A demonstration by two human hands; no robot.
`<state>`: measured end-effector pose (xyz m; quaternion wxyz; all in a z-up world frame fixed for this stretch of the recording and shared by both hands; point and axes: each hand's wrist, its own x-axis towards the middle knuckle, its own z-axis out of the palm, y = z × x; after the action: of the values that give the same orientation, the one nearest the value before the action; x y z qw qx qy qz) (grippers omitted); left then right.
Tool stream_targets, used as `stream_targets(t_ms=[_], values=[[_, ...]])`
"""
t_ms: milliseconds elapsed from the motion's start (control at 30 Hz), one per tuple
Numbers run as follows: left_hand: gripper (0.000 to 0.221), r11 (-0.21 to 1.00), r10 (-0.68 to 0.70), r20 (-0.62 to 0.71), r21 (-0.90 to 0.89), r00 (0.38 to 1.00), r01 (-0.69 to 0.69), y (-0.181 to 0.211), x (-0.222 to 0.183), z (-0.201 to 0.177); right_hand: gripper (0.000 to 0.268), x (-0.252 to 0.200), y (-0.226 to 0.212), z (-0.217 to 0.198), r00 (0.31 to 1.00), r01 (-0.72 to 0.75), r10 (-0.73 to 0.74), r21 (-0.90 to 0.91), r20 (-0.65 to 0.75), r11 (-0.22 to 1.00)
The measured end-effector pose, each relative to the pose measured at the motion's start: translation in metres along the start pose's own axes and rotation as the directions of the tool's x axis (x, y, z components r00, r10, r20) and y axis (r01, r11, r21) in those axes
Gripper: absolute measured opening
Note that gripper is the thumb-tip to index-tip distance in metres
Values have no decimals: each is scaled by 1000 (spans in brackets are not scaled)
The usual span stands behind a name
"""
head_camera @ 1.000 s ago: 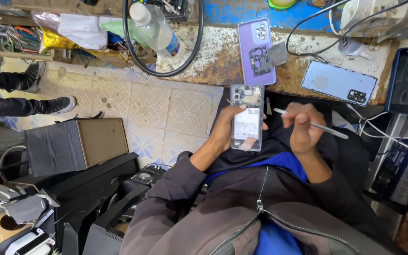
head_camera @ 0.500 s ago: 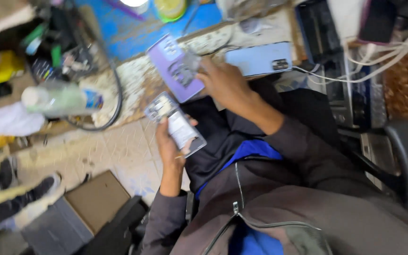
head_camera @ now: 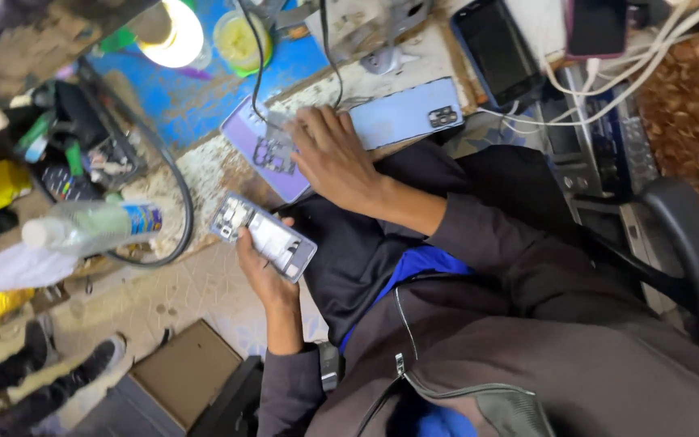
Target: Disassembling and inspecting the internal components of a smartphone using a screwdriver and prying tool.
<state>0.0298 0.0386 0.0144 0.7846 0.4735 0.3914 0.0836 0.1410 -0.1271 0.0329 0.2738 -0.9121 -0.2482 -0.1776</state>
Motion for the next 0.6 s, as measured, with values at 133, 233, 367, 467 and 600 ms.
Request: stream_targets(t_ms=[133, 233, 367, 467, 600], values=[[39, 998, -9, -46, -62, 999, 6, -2, 6, -2, 71, -16, -22, 23, 994, 72, -72, -1, 78, 997], [36, 987, 53, -36, -152, 998, -58, -1, 7, -5, 56, -19, -29, 20, 997, 74, -75, 167, -3, 983], [28, 971, 241, -155, 47, 958, -236, 43, -40, 44, 11, -21, -17, 21, 898, 378, -220, 411, -382, 830], [37, 897, 396, -121, 264, 910, -355, -20, 27, -13, 22, -7, -28, 24, 872, 489, -448, 342, -196, 803], [41, 822, 528, -92, 308, 844, -480, -5, 27, -9, 24, 1, -35, 36, 795, 590, -606, 286, -41, 755]])
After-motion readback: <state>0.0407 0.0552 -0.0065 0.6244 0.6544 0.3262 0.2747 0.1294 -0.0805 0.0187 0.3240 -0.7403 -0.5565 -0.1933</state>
